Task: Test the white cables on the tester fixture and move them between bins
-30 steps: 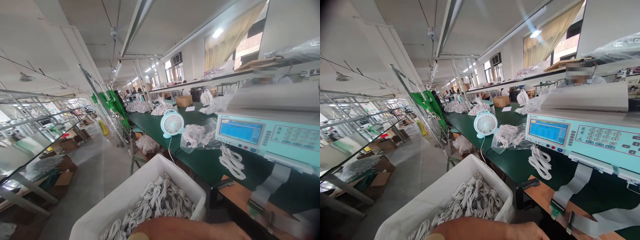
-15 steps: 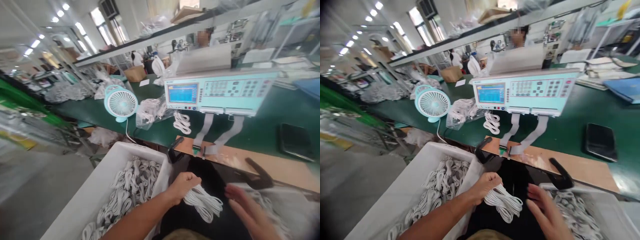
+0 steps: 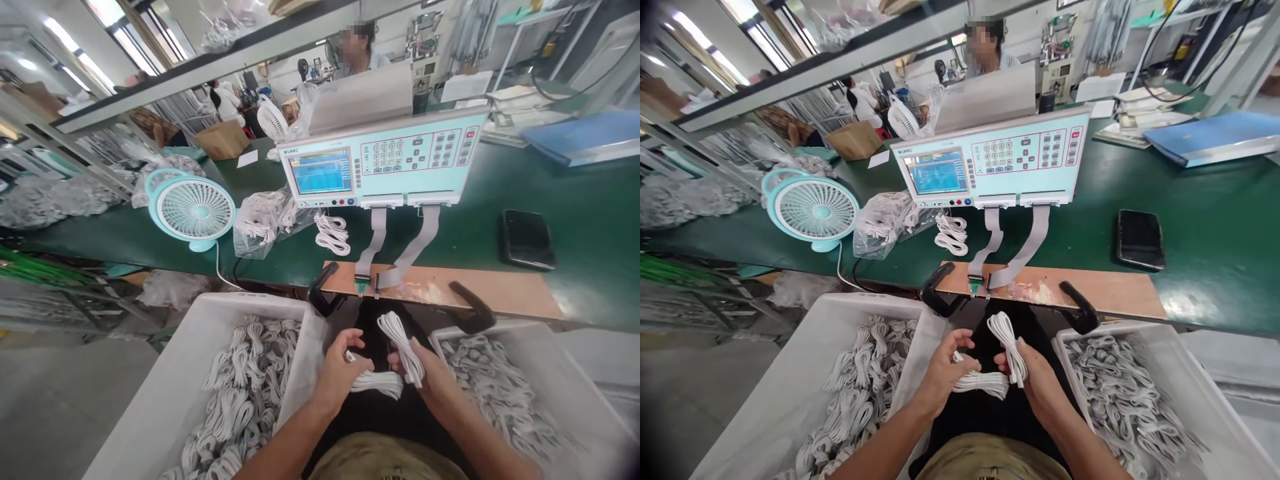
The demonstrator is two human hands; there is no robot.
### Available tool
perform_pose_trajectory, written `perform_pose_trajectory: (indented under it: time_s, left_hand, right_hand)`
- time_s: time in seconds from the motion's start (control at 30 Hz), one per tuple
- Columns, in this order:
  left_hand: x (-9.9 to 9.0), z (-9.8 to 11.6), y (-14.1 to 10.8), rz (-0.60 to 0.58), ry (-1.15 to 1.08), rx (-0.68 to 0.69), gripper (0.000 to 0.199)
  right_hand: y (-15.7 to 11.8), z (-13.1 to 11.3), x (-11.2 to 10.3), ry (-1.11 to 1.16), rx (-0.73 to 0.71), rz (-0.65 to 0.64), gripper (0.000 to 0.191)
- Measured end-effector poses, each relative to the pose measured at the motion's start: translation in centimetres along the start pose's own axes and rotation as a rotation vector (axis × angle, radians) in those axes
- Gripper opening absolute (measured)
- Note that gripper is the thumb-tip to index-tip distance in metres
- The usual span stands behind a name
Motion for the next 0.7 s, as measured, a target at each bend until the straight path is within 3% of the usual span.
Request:
perform_pose_trajectory:
  time_s: [0.13,0.3,0.4,0.47,0.57,0.63,0.7]
  left_hand:
    - [0.8,-0.9,-1.1,-0.034,0.364,0.213,0.021]
    - [1.7,-0.7,-1.8,-0.117,0.623,0.401,0.033]
    - [1.6,-0.6,-1.4,-0.146,0.692,0.552,0.026]
    - [1.5,-0.5,-1.1,-0.133,0.722,0.622,0.023]
    - [1.5,0.1,-0.7,-0.070,0.695,0.579,0.018]
    - [1.4,0.5,-0.3,-0.085,0.612,0.475,0.018]
    - [1.3,0.8,0.0,-0.148,0.490,0.333,0.018]
  right_hand:
    - [0.1,0.9,0.1,0.129,-0.001,0.030,0.041]
    - [-0.4,1.4,1.1,0.193,-0.021,-0.022,0.042]
    - [-0.2,2.0,0.7,0.093,-0.021,-0.055,0.046]
    - [0.1,2.4,0.0,-0.142,-0.096,-0.048,0.048]
    - [0.5,2.1,-1.0,-0.620,-0.432,-0.020,0.047]
    - [0.4,1.4,-1.1,-0.811,-0.648,-0.182,0.038]
    - [0.2,0.3,-0.9,-0.876,-0.742,-0.418,0.031]
Point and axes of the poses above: each hand's wrist, its own y-axis towards the middle knuckle, its own x-axis out of the palm, z = x × y, the point moved 1 cm from there along y, towards the middle knuckle, and after that the axes turned 11 degrees about -x, right-handed, at the moved point
